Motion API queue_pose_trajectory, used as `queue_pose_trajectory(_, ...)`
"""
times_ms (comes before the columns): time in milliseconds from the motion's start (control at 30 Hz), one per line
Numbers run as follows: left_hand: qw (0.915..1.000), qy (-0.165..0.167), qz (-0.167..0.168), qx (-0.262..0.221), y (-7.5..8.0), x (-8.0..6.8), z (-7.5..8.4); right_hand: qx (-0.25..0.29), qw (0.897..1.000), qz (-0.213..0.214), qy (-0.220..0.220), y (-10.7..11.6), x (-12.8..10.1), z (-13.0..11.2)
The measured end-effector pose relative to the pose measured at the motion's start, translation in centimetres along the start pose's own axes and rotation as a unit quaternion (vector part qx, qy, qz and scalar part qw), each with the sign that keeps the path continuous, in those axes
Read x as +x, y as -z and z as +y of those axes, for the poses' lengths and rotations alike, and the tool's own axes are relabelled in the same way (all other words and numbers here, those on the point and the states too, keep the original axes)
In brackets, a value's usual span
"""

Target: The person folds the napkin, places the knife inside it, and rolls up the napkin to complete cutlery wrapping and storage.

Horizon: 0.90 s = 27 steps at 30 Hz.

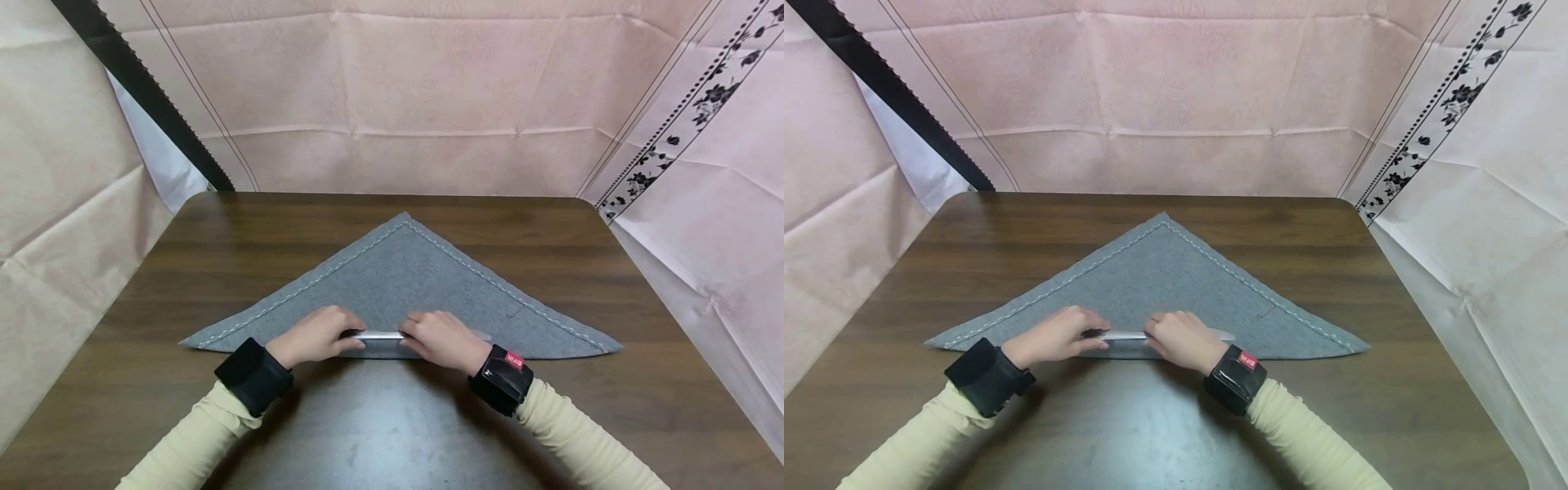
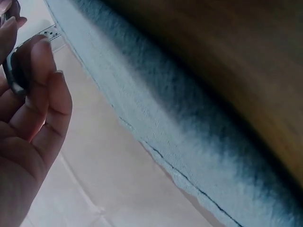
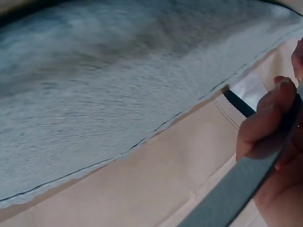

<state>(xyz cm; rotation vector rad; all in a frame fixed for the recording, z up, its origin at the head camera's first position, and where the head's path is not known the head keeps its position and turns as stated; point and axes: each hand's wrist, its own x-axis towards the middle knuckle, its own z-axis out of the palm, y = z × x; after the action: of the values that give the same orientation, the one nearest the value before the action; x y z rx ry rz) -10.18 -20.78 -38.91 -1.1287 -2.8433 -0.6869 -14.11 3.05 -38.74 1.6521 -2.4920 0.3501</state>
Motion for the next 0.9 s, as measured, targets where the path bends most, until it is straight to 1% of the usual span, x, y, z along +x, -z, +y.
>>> queue_pose_trajectory(100, 0.9999, 0.004, -0.012, 0.002, -0.3, 0.0, -0.4, -0.019, 1.0, -0.01, -0.002, -0.3, -0.7, 0.7)
queue_pose_trajectory(200, 0.9997, 0.013, -0.02, 0.006, -0.7, -0.2, -1.0, -0.022, 0.999, -0.017, -0.02, -0.4, -1.9, 1.6)
queue_pose_trajectory(300, 0.9993, 0.022, -0.027, 0.015, -0.8, -0.6, -1.4, 0.003, 0.999, -0.028, -0.041, -0.5, -3.0, 2.6)
queue_pose_trajectory(367, 0.9987, 0.029, -0.034, 0.023, -0.9, -0.7, -1.5, 0.022, 0.998, -0.033, -0.048, -0.6, -3.5, 3.0)
queue_pose_trajectory(500, 0.9965, 0.046, -0.045, 0.053, -1.1, -0.7, -1.2, 0.031, 0.998, -0.035, -0.051, -0.9, -4.0, 3.3)
queue_pose_trajectory(600, 0.9943, 0.052, -0.042, 0.083, -1.3, -0.6, -1.0, 0.023, 0.998, -0.037, -0.054, -0.9, -4.2, 3.5)
queue_pose_trajectory(767, 0.9894, 0.062, -0.027, 0.129, -1.4, -0.7, -0.9, 0.011, 0.998, -0.041, -0.056, -1.0, -4.6, 3.9)
queue_pose_trajectory(900, 0.9903, 0.064, -0.023, 0.121, -1.4, -0.7, -1.1, 0.022, 0.997, -0.032, -0.06, -0.9, -4.9, 4.1)
